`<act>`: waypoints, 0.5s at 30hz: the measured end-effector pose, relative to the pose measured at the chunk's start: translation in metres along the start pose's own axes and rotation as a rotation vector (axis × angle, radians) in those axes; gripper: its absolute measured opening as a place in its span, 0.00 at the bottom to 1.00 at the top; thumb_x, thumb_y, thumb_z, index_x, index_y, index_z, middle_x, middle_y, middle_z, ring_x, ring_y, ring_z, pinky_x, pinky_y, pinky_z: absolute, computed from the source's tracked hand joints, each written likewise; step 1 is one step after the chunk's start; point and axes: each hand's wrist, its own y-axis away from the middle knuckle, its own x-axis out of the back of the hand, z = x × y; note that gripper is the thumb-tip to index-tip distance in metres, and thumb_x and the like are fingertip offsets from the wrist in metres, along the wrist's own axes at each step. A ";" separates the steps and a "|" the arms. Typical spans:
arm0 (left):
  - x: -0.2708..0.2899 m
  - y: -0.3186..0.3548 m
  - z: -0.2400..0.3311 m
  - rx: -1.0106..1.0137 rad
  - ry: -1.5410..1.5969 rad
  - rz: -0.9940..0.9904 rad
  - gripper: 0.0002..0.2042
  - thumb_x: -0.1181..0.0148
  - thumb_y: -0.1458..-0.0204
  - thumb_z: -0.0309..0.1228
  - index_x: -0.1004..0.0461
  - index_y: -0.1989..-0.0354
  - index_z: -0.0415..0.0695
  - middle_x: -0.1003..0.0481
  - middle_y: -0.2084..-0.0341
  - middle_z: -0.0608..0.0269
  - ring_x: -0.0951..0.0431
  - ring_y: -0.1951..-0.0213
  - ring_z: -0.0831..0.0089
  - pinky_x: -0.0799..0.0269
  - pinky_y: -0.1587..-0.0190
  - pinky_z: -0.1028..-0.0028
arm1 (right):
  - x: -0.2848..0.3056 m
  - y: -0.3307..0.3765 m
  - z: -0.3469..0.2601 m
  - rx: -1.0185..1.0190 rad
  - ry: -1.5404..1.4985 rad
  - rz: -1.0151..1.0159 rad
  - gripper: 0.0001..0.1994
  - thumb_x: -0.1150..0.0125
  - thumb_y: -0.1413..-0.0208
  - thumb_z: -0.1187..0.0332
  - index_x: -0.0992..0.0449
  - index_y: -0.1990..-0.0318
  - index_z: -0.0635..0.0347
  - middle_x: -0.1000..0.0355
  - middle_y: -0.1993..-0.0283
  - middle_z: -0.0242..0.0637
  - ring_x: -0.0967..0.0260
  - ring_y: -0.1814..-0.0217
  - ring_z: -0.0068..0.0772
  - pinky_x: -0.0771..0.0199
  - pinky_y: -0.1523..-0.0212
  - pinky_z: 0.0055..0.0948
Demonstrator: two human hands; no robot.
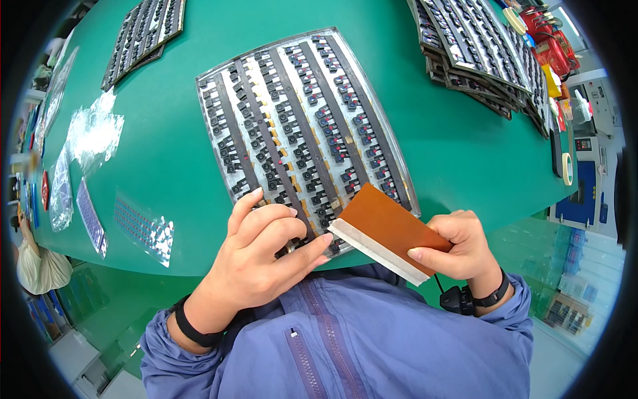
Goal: Assemble camera module components by applying adhesive or protective layers to trays of lens modules.
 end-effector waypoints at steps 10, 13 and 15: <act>0.015 0.005 0.003 0.070 0.024 0.034 0.19 0.29 0.63 0.38 0.19 0.58 0.53 0.31 0.64 0.68 0.30 0.55 0.67 0.40 0.42 0.55 | -0.001 0.003 0.017 -0.051 -0.668 0.352 0.16 0.36 0.48 0.70 0.28 0.54 0.70 0.24 0.56 0.39 0.26 0.60 0.24 0.26 0.57 0.23; 0.039 0.028 -0.011 0.262 -0.116 0.170 0.19 0.33 0.57 0.33 0.22 0.53 0.47 0.30 0.62 0.62 0.29 0.54 0.62 0.38 0.44 0.54 | -0.013 -0.003 0.005 -0.029 -0.625 0.329 0.16 0.37 0.46 0.70 0.29 0.53 0.70 0.25 0.55 0.39 0.26 0.58 0.24 0.26 0.55 0.23; 0.050 0.057 -0.019 0.498 -0.240 0.359 0.20 0.34 0.56 0.27 0.26 0.52 0.41 0.30 0.58 0.55 0.30 0.51 0.56 0.36 0.46 0.55 | -0.034 -0.014 -0.018 -0.036 -0.483 0.277 0.15 0.36 0.47 0.73 0.29 0.53 0.69 0.24 0.56 0.37 0.27 0.56 0.22 0.27 0.55 0.23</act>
